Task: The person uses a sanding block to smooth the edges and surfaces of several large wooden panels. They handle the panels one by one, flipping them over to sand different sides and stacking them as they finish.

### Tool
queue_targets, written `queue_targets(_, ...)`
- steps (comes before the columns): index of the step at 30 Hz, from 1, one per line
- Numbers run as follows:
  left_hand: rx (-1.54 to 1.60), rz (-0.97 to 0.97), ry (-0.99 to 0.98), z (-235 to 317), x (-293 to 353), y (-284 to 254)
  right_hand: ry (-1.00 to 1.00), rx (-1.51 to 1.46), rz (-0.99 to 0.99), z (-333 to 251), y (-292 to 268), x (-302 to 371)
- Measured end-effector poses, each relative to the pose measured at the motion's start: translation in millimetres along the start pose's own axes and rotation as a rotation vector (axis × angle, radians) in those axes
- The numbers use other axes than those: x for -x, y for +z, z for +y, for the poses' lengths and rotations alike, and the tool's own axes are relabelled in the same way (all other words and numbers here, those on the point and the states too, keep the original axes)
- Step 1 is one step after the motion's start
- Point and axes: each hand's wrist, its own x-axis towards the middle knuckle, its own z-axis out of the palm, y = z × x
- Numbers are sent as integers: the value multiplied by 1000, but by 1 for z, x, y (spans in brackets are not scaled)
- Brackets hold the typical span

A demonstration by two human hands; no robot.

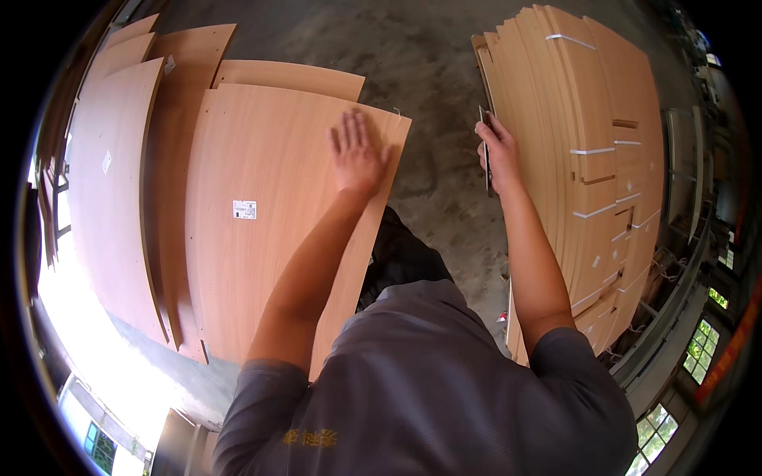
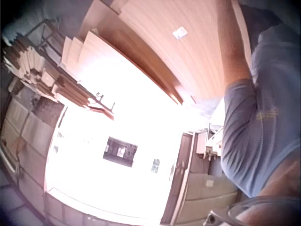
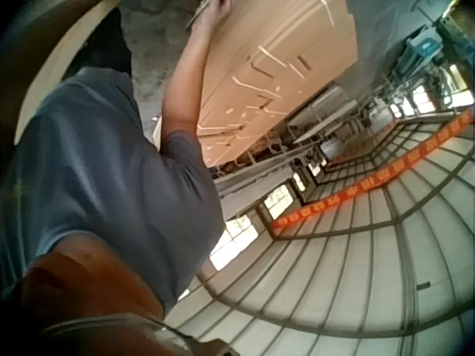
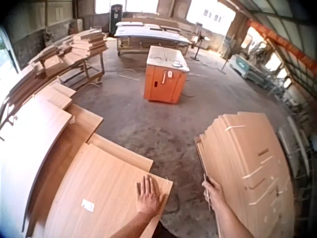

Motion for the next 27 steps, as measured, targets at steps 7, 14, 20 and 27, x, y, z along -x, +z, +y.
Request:
queue_targets(7,632,-469,880,72,84,3,-555,1015,-180,23,50,-4)
queue_targets(14,401,200,-369,-209,189,-35,-538,1156,-186,28,74,-15)
queue_targets(20,-69,155,-799,-287,283,-16,-503,1226,-331,0,87,-24)
queue_targets(27,-54,156,-788,-287,282,-16,-530,1256,-461,-19,133,-32)
